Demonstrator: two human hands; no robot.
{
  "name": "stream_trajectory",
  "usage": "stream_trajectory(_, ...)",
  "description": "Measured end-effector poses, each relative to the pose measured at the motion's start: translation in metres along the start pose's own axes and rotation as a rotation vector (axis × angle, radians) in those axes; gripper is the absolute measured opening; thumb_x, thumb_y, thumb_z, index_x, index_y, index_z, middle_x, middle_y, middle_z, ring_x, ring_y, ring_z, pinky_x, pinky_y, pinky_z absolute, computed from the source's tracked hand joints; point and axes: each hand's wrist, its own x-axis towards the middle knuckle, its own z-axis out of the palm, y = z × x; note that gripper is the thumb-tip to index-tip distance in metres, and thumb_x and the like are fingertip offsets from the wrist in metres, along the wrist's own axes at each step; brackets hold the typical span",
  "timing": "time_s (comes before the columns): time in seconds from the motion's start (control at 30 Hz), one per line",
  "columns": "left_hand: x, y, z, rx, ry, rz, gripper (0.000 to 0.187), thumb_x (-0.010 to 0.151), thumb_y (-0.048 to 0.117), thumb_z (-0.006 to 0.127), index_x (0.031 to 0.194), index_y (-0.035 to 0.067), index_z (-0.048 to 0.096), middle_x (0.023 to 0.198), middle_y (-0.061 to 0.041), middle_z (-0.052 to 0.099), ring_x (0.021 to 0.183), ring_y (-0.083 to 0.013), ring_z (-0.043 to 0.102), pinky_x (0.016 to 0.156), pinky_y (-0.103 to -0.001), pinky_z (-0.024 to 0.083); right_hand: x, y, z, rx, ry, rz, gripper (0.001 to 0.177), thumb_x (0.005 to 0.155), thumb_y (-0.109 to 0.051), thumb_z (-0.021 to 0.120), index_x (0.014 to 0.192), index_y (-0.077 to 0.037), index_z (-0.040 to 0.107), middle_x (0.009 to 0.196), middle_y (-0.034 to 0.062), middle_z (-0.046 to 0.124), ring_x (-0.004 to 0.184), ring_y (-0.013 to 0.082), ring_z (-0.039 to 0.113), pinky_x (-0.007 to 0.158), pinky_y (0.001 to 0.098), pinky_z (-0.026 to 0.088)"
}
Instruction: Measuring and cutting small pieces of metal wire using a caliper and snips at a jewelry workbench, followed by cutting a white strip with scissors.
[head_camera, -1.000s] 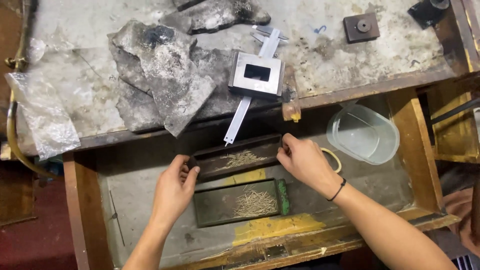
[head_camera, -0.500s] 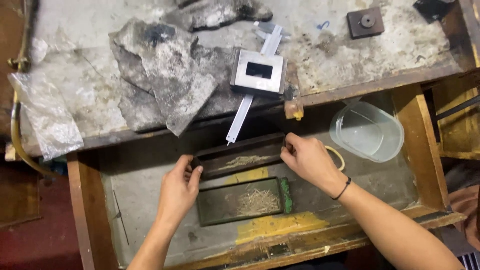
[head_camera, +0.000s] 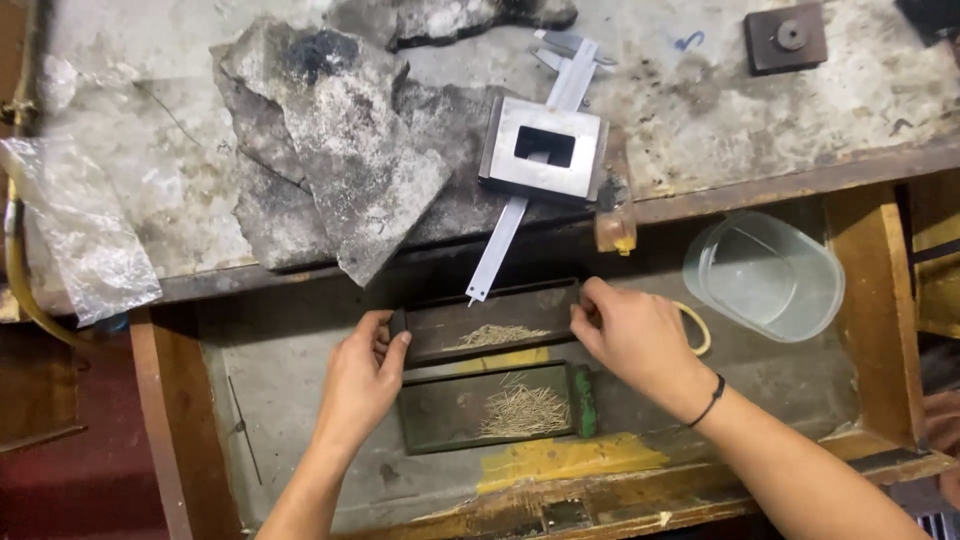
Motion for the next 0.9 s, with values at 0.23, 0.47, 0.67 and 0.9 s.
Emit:
stream_trajectory(0.23,0.001,-0.004,-0.001,-0.016,0.014,0.03,0.037,0.096,0.013,0.064,0.125,-0.01,0.064,0.087,-0.026,0.072,0.077,-0.0362,0.073,0.064,-0.045,0.058,0.021,-0.067,0.046,0.092,0.059,-0.656,0.029,0.095,-0.027,0.064,0.119,-0.013,0.071,0.1,0.018,0.07,0.092,0.0334,0.068,0.079,0.0404,0.052)
stream_trajectory(0.47,-0.001,-0.009,-0.001,-0.034,0.011,0.087,0.036,0.097,0.013,0.063,0.125,-0.009,0.064,0.087,-0.024,0.073,0.076,-0.0339,0.074,0.062,-0.044,0.059,0.024,-0.08,0.061,-0.093,0.06,-0.74,0.053,0.092,-0.054,0.064,0.129,-0.017,0.069,0.099,0.0108,0.061,0.091,0.0315,0.059,0.081,0.0429,0.044)
stream_trajectory(0.67,-0.002,-0.008,-0.005,-0.039,0.001,0.097,0.036,0.097,0.013,0.063,0.125,-0.009,0.064,0.088,-0.023,0.074,0.076,-0.0332,0.075,0.062,-0.043,0.059,0.025,-0.071,0.063,-0.117,0.068,-0.755,0.044,0.09,-0.052,0.067,0.117,-0.018,0.072,0.098,0.0065,0.057,0.091,0.0269,0.056,0.079,0.0416,0.044)
stream_trajectory(0.9,-0.003,-0.009,-0.004,-0.037,0.016,0.138,0.035,0.097,0.012,0.063,0.125,-0.009,0.064,0.088,-0.024,0.073,0.075,-0.0332,0.075,0.062,-0.043,0.059,0.024,-0.085,0.046,-0.209,-0.035,-0.868,0.044,0.09,-0.049,0.069,0.123,-0.021,0.072,0.111,0.0114,0.063,0.101,0.0292,0.057,0.087,0.0432,0.046)
